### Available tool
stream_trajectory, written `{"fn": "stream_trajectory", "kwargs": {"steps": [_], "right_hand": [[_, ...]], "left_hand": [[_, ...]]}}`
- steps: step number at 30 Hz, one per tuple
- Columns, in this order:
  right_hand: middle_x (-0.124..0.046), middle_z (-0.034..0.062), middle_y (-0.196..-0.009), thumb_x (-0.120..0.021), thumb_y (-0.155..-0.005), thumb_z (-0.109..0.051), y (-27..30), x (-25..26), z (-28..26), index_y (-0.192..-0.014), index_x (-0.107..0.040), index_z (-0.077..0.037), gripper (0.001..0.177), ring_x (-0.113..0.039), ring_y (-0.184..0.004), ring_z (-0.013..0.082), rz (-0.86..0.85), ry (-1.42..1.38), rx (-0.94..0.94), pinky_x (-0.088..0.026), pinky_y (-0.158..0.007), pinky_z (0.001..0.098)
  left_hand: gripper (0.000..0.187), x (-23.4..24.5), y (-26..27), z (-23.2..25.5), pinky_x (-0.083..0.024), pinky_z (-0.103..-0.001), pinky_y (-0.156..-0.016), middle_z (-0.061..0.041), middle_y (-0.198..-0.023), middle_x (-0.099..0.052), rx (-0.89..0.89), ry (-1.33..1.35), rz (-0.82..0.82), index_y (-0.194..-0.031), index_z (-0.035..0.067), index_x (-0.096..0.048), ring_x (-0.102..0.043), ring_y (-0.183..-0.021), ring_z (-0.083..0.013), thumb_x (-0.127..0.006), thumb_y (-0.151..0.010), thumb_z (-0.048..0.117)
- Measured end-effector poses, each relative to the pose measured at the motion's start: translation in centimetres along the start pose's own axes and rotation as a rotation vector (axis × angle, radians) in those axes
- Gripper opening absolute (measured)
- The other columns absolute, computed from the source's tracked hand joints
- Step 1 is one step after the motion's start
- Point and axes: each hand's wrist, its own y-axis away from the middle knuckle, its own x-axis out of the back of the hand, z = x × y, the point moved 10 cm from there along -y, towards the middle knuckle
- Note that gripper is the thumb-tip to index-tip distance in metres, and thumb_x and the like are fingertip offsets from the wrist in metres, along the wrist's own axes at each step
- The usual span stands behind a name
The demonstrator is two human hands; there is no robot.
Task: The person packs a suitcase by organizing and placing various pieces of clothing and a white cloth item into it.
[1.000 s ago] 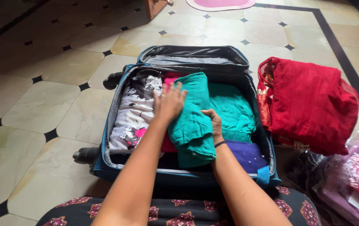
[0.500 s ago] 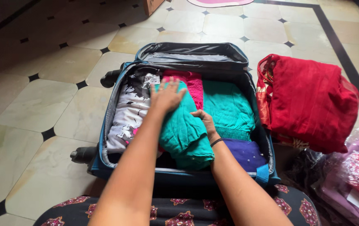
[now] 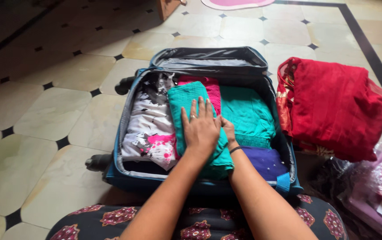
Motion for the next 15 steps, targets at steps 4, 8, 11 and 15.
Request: {"fn": "stream_trajectory", "kwargs": {"steps": [4, 8, 11, 15], "right_hand": [[-0.074, 0.0077, -0.116, -0.058, -0.103, -0.017, -1.0, 0.1, -1.6, -0.115, -0.070, 0.000, 0.024, -0.069, -0.103, 0.0143, -0.057, 0.198, 0.157, -0.057, -0.094, 0.0328], [-0.075, 0.0113, -0.109, -0.061, -0.098, -0.015, -0.2, 0.0, -0.1, -0.110, -0.067, 0.001, 0.021, -0.071, -0.097, 0.0189, -0.070, -0.149, -0.043, -0.059, -0.090, 0.0387], [-0.074, 0.0123, -0.111, -0.065, -0.094, -0.009, -0.2, -0.4, -1.3, -0.114, -0.068, 0.002, 0.023, -0.071, -0.097, 0.0190, -0.043, -0.067, -0.035, -0.059, -0.089, 0.0372], [-0.073, 0.0158, -0.108, -0.071, -0.088, 0.007, 1.5, -1.5, -2.0, -0.121, -0.064, 0.002, 0.035, -0.071, -0.091, 0.0223, 0.067, -0.071, -0.042, -0.061, -0.082, 0.0405]], "left_hand": [[0.072, 3.4, 2.7, 1.1, -0.009, -0.060, -0.123, -0.018, -0.162, -0.036, -0.076, 0.156, 0.021, -0.153, 0.005, -0.042, -0.028, -0.152, -0.0352, -0.038, -0.102, 0.056], [0.088, 7.1, 5.8, 3.0, -0.024, -0.056, -0.117, -0.030, -0.147, -0.049, -0.329, 0.198, 0.069, -0.143, -0.009, -0.048, -0.042, -0.142, -0.0406, -0.045, -0.096, 0.066], [0.053, 4.9, 6.0, 1.8, -0.050, -0.046, -0.111, -0.019, -0.135, -0.069, -0.394, 0.444, -0.313, -0.130, 0.006, -0.065, -0.063, -0.126, -0.0344, -0.040, -0.108, 0.047], [0.056, 5.4, 3.4, -4.2, -0.062, -0.043, -0.097, -0.022, -0.108, -0.078, -0.048, 1.715, -0.252, -0.115, -0.006, -0.072, -0.078, -0.104, -0.0353, -0.045, -0.116, 0.043]]}}
